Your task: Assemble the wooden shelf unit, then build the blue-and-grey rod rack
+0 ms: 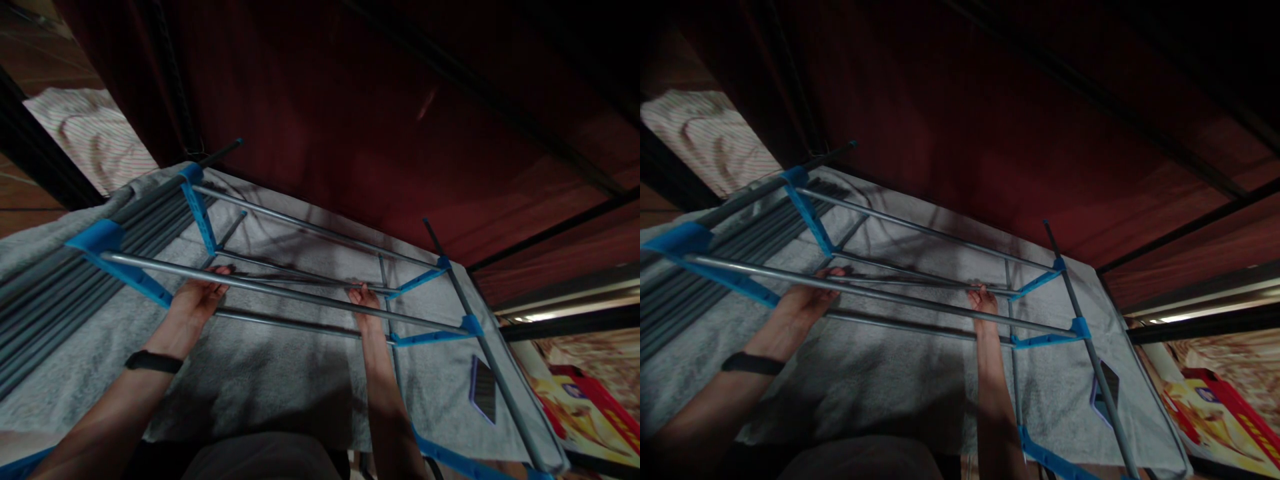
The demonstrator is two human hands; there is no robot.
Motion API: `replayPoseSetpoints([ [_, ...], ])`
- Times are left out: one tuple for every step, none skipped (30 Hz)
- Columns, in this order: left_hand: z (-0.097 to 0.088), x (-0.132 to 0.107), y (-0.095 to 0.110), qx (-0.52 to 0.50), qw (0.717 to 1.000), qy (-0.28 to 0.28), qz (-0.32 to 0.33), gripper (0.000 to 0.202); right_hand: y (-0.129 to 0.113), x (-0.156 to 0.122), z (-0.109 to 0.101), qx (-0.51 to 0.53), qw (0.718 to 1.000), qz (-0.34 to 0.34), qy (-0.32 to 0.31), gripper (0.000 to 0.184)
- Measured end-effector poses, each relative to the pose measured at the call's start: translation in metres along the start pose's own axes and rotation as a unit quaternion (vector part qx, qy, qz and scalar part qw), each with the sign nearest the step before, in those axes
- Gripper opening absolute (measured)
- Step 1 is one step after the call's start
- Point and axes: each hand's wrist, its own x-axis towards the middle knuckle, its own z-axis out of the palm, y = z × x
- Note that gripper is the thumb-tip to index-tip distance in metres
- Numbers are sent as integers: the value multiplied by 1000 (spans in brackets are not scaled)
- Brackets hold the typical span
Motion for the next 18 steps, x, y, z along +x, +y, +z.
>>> replayPoseSetpoints([
  [1,-1,1,3,1000,2,-3,27,-1,1,0,-1,1000,-2,-2,26],
  [2,-2,1,6,1000,2,-4,26,-2,2,1,-3,1000,-3,-3,26],
  [2,-2,1,9,1000,-1,-3,26,-2,2,1,-4,1000,-4,-4,25],
  [2,-3,1,11,1000,-3,-3,27,-3,3,2,-4,1000,-5,-6,25],
  [2,-3,1,12,1000,-4,-3,27,-3,3,2,-5,1000,-6,-7,24],
  [2,-3,1,11,1000,-6,-5,27,-3,4,2,-5,1000,-6,-8,24],
  [2,-3,1,8,1000,-6,-7,27,-4,5,3,-6,1000,-7,-8,24],
  [2,-4,1,5,1000,-5,-9,27,-4,5,3,-6,1000,-7,-8,24],
  [3,-4,2,1,1000,-5,-12,27,-4,6,3,-7,1000,-7,-8,24],
  [3,-5,2,-4,1000,-5,-14,27,-4,6,3,-8,1000,-7,-8,24],
  [4,-5,2,-10,1000,-4,-16,27,-4,6,3,-9,1000,-7,-7,24],
  [4,-5,2,-16,1000,0,-18,27,-4,6,3,-10,1000,-6,-7,24],
  [4,-5,2,-22,1000,4,-20,26,-4,7,3,-11,1000,-5,-7,24],
  [4,-5,2,-27,999,7,-21,26,-4,7,2,-12,1000,-4,-7,23],
  [4,-4,2,-30,999,10,-21,26,-4,6,2,-13,1000,-3,-7,23],
  [3,-3,2,-29,999,10,-21,25,-4,6,2,-14,1000,-3,-7,23],
  [3,-2,2,-24,999,9,-20,26,-4,6,2,-15,1000,-2,-8,23],
  [2,-2,1,-19,1000,6,-17,26,-5,6,2,-16,1000,-2,-8,23],
])
